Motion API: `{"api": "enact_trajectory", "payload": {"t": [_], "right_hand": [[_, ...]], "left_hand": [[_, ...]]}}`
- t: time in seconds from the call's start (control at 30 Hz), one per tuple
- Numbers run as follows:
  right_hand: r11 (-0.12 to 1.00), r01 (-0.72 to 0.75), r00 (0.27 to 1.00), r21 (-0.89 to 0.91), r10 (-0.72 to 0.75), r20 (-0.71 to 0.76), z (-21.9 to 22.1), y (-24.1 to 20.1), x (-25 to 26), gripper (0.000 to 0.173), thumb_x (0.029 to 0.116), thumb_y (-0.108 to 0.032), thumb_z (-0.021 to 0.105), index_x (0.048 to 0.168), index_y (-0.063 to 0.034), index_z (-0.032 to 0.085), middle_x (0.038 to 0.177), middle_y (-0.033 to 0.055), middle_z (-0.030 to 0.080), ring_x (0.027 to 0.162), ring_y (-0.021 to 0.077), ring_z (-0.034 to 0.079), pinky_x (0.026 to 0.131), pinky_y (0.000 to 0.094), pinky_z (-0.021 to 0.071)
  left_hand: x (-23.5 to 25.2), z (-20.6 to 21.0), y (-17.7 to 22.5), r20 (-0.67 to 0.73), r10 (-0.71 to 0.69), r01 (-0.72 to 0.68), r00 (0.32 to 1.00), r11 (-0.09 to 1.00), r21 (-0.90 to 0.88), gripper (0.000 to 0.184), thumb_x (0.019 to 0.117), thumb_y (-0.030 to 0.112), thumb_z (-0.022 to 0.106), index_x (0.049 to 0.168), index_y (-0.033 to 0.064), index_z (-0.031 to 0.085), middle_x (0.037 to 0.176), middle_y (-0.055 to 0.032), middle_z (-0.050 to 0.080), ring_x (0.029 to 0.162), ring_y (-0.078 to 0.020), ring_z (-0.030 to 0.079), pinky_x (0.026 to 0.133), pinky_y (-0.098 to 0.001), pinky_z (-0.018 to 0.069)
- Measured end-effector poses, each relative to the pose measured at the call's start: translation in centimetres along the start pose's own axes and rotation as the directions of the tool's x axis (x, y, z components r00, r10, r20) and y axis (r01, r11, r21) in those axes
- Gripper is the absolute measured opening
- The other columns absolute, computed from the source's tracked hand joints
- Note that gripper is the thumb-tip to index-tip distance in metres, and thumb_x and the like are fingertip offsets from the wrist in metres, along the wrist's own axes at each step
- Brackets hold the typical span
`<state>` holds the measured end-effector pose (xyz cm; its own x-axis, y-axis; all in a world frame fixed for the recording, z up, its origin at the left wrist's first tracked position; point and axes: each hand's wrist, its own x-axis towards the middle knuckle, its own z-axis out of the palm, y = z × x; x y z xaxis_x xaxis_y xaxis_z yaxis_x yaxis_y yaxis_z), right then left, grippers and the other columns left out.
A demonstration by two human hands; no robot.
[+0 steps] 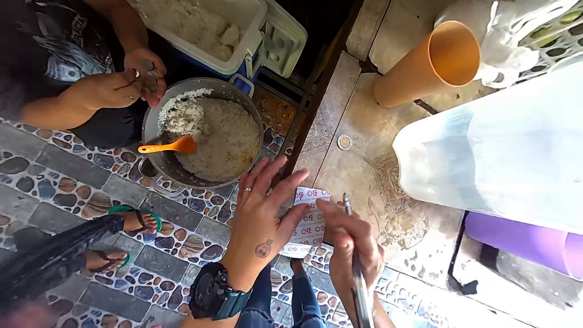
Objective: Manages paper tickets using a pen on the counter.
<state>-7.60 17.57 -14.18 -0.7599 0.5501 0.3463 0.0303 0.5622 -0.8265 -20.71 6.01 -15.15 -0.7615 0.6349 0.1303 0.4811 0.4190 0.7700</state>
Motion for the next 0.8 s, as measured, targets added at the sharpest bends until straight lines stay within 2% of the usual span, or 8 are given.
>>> {"api": "enact_trajectory", "payload": {"t": [0.17,0.27,0.37,0.5,0.57,0.63,0.7,0.8], "right_hand": [[0.923,0.2,0.96,-0.329,-0.118,0.254,-1.7,1.4,-2.7,0.022,0.1003,-0.042,0.066,0.104,-0.0214,0.071,0.114,-0.006,0.077,0.13,0.0125,0.062,0.125,0.0609,0.0211],[0.905,0.193,0.963,-0.379,-0.101,0.249,-2.8,2.2,-2.4,0.016,0.0982,-0.038,0.07,0.101,-0.0221,0.071,0.115,-0.0061,0.077,0.132,0.0142,0.06,0.125,0.0624,0.0191],[0.918,0.212,0.953,-0.335,-0.118,0.281,-4.5,3.1,-1.3,0.012,0.0977,-0.03,0.071,0.096,-0.019,0.071,0.112,-0.0049,0.078,0.132,0.0172,0.06,0.125,0.0579,0.0284],[0.929,0.22,0.944,-0.297,-0.126,0.306,-5.3,2.9,-0.3,0.011,0.0992,-0.029,0.068,0.093,-0.0197,0.07,0.113,-0.0063,0.078,0.136,0.0183,0.058,0.125,0.0571,0.0277],[0.964,0.122,0.967,-0.235,-0.062,0.247,-5.6,1.9,0.2,0.027,0.1074,-0.039,0.05,0.096,-0.0224,0.068,0.109,-0.0075,0.076,0.126,0.0138,0.062,0.115,0.0432,0.0403],[0.997,-0.052,0.986,-0.058,0.06,0.155,-5.3,0.7,1.0,0.046,0.1105,-0.05,0.033,0.103,-0.025,0.071,0.099,-0.0088,0.066,0.101,0.0036,0.062,0.088,0.0228,0.0508],[0.965,-0.208,0.977,0.161,0.196,0.087,-4.4,-0.2,2.4,0.034,0.1092,-0.047,0.042,0.11,-0.0281,0.071,0.093,-0.0114,0.063,0.076,-0.0011,0.059,0.064,0.0157,0.0499],[0.857,-0.292,0.952,0.425,0.302,0.047,-2.3,-0.6,4.3,0.01,0.1001,-0.025,0.064,0.11,-0.0257,0.065,0.085,-0.0066,0.067,0.061,-0.0002,0.059,0.053,0.0143,0.0506]], "left_hand": [[1.6,0.4,0.8,0.014,-0.074,0.074,0.997,0.997,0.017,0.057,0.0938,0.05,0.067,0.146,0.0293,0.057,0.159,-0.0027,0.044,0.151,-0.0298,0.033,0.119,-0.0612,0.0279],[2.1,0.2,0.9,0.022,-0.038,0.039,0.999,0.998,-0.044,0.044,0.094,0.046,0.068,0.135,0.0304,0.066,0.159,-0.0048,0.044,0.151,-0.0322,0.031,0.119,-0.0616,0.0281],[2.0,0.0,0.7,0.094,0.032,-0.027,0.995,0.998,-0.053,0.029,0.0901,0.048,0.071,0.117,0.0383,0.075,0.161,-0.005,0.04,0.154,-0.0348,0.024,0.119,-0.0698,0.0207],[1.8,0.6,0.7,0.129,0.014,-0.014,0.992,1.0,0.005,0.03,0.0866,0.053,0.072,0.115,0.0423,0.075,0.163,-0.0034,0.037,0.155,-0.0347,0.021,0.118,-0.0722,0.0169],[2.0,0.7,0.8,0.137,-0.011,0.011,0.991,1.0,0.003,0.031,0.0854,0.055,0.073,0.114,0.0427,0.075,0.164,-0.0028,0.036,0.155,-0.035,0.02,0.118,-0.0728,0.0163],[2.1,0.8,0.9,0.154,-0.034,0.035,0.987,0.999,-0.006,0.032,0.0843,0.055,0.074,0.115,0.0442,0.076,0.165,-0.0023,0.033,0.156,-0.0349,0.018,0.118,-0.073,0.0153],[2.1,0.7,1.0,0.167,-0.046,0.049,0.985,0.999,-0.012,0.032,0.084,0.057,0.074,0.114,0.0451,0.076,0.167,-0.0014,0.03,0.156,-0.0336,0.017,0.119,-0.0713,0.0151],[2.2,0.8,1.1,0.162,-0.056,0.06,0.985,0.998,-0.023,0.031,0.0838,0.057,0.075,0.113,0.0458,0.076,0.167,-0.0011,0.029,0.156,-0.0326,0.017,0.119,-0.0719,0.0149]]}}
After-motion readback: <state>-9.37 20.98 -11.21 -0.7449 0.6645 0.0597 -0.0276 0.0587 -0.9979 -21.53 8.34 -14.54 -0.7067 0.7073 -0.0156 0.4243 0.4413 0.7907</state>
